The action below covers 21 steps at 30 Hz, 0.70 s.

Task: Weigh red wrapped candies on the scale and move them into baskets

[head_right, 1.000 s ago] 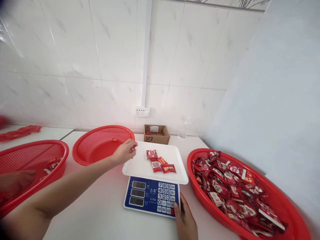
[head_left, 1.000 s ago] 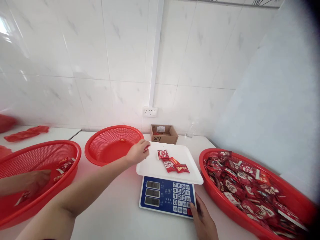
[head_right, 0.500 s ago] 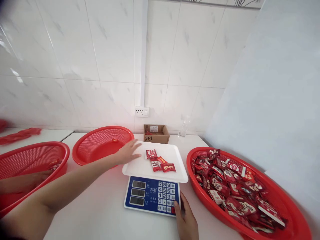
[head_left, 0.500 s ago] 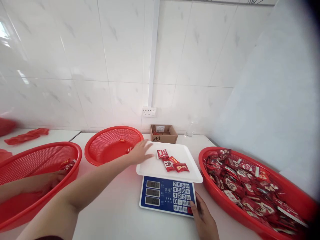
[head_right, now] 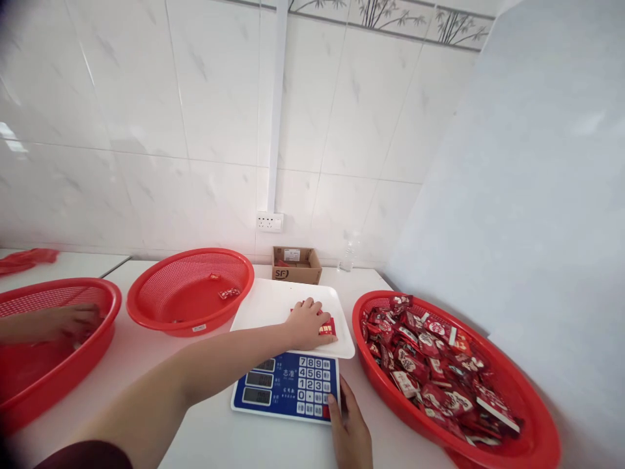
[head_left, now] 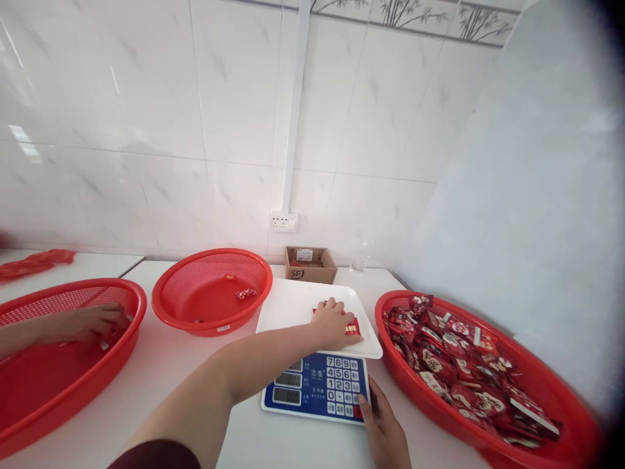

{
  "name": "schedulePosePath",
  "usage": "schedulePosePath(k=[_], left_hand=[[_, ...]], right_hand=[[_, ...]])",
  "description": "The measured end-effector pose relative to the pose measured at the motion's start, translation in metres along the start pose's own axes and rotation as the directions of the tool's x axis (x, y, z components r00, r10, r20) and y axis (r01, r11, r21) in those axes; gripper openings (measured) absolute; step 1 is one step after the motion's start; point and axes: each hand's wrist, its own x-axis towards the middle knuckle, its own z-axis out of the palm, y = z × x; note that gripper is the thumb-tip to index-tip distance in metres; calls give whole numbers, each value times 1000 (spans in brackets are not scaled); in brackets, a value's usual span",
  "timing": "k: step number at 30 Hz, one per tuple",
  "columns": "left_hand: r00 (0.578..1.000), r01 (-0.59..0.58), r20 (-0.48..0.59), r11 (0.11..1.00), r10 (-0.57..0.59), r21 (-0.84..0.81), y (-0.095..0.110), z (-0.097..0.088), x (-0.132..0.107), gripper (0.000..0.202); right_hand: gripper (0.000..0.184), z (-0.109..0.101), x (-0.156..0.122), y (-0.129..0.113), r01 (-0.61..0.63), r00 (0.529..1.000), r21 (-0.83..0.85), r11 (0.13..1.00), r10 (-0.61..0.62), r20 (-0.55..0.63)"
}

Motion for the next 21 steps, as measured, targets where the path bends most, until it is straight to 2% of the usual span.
schedulePosePath(k=[7, 13, 17, 21], left_hand=[[1000, -12, -28, 1000, 12, 18, -16, -11, 1, 49], [985, 105, -138, 994, -105, -13, -30, -23, -4, 43], [944, 214, -244, 975, -222, -60, -53, -47, -17, 42], [878, 352, -311, 931, -365, -98, -93, -73, -45, 43]], right_hand=[[65, -1, 1, 2, 2, 1000, -4, 1000, -2, 15], [67, 0, 2, 4, 0, 1000, -8, 1000, 0, -1], [64, 0, 1, 3, 23, 1000, -7, 1000, -23, -10], [62, -1, 2, 4, 29, 999, 16, 999, -29, -20]])
